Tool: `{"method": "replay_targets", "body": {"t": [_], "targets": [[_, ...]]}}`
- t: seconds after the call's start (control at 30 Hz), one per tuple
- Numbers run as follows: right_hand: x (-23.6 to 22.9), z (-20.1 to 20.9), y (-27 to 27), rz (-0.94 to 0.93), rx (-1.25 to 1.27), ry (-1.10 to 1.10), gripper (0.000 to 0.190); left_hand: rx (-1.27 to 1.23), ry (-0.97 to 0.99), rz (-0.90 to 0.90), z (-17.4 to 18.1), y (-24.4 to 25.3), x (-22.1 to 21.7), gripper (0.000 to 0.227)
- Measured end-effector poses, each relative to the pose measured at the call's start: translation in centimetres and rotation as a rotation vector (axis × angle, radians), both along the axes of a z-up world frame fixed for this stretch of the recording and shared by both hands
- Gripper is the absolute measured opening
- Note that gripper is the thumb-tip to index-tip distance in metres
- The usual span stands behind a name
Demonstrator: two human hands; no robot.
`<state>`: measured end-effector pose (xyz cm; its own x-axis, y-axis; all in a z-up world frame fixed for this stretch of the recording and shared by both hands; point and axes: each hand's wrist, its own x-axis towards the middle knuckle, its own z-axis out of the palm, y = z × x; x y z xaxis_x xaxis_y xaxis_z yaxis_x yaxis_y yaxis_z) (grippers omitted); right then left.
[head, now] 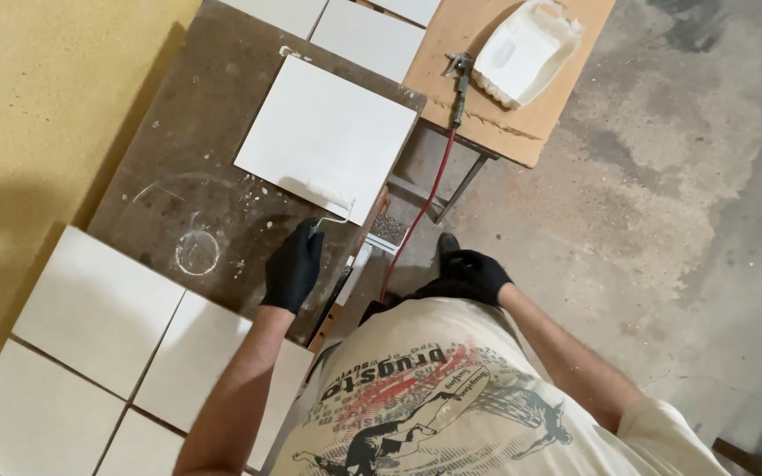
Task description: The person picks up a white rectangular panel and places it on a workbench. They use a paint roller to apply white paint to the panel's surface, reloading the roller from a paint tray as needed. After painting, the person moves the panel to a drying rack.
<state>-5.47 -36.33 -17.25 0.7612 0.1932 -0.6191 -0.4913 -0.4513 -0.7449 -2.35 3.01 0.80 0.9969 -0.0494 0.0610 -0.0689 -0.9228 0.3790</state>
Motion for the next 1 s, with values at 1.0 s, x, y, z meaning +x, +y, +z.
{"method": "replay_targets", "body": {"t": [1.0], "targets": [[-14.4, -12.6, -21.4, -0.604, -0.077, 0.514, 0.047, 0.153, 0.31, -0.128, -6.6, -8.3, 13.5, 0.045]]}}
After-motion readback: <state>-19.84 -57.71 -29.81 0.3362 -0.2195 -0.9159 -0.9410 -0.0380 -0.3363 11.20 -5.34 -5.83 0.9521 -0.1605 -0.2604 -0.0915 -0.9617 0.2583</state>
